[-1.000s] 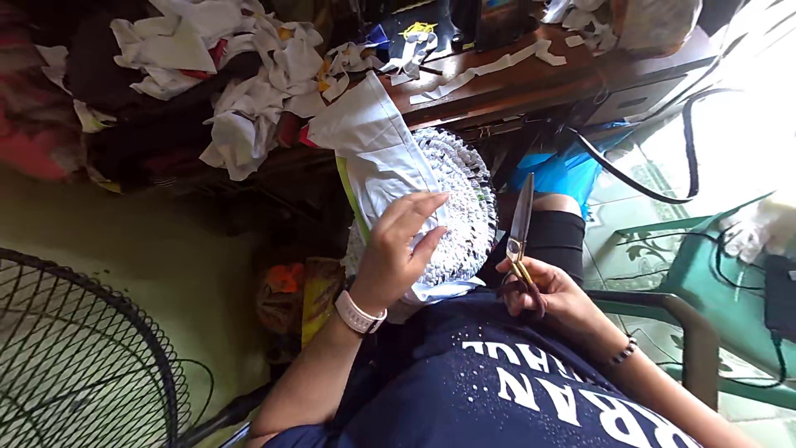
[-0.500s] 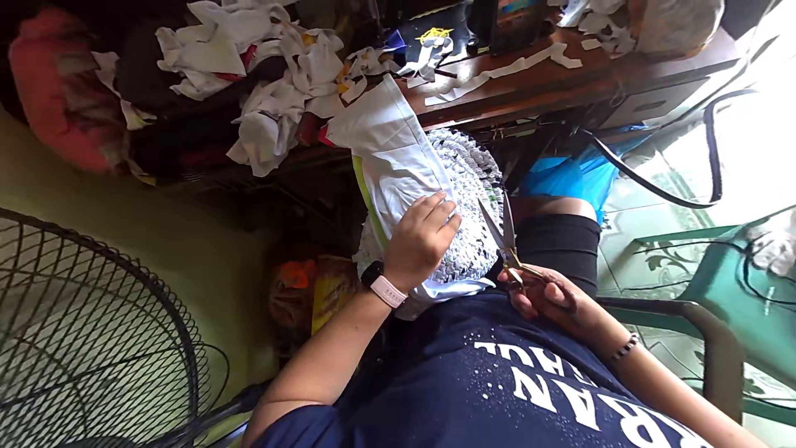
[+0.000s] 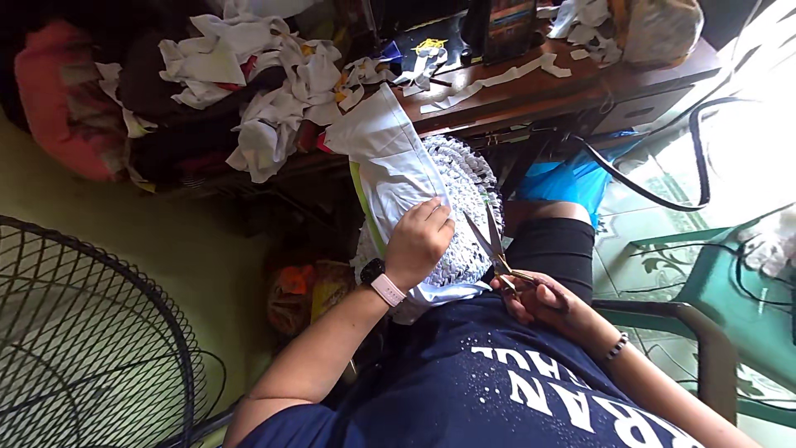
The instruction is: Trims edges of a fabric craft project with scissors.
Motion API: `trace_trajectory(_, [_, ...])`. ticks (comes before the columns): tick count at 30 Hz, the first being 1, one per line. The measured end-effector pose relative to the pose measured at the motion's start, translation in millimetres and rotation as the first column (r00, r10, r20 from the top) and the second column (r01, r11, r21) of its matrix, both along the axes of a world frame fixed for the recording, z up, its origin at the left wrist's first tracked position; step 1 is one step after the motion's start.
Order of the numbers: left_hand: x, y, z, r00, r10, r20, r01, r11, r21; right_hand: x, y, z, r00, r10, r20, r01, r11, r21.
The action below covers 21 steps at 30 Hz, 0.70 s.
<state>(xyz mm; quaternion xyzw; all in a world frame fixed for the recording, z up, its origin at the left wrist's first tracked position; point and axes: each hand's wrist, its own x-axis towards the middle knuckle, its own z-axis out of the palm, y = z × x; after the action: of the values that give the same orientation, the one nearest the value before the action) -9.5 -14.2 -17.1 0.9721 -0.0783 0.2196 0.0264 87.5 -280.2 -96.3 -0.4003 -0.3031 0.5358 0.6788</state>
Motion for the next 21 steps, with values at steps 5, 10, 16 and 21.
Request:
trace_trajectory(5, [2.7,-1.9,6.6,1.0,0.019,-0.024,-0.018,1.0,0.016,0.0,-0.8,-0.1,1.0,0.011,-0.014,-0.011,1.0,-0.006])
trace_trajectory(10, [5.3,-5.0,14.0,0.996,0.037,-0.076,-0.033,0.998,0.046,-1.0,-0.8,1.4,1.0,0.007,-0.022,-0.007,1.0,-0.012])
trace_trajectory(16, [6.5,-5.6,16.0,0.996,0.044,-0.081,-0.039,0.997,0.07,-0.3,-0.4,0.8,1.0,0.022,-0.008,-0.022,1.0,-0.005])
trace_trajectory(21, [7.1,-5.4,20.0,0.992,0.04,-0.117,-0.028,0.995,0.099,-1.2,0.0,1.9,0.999,0.029,-0.023,-0.03,1.0,-0.007])
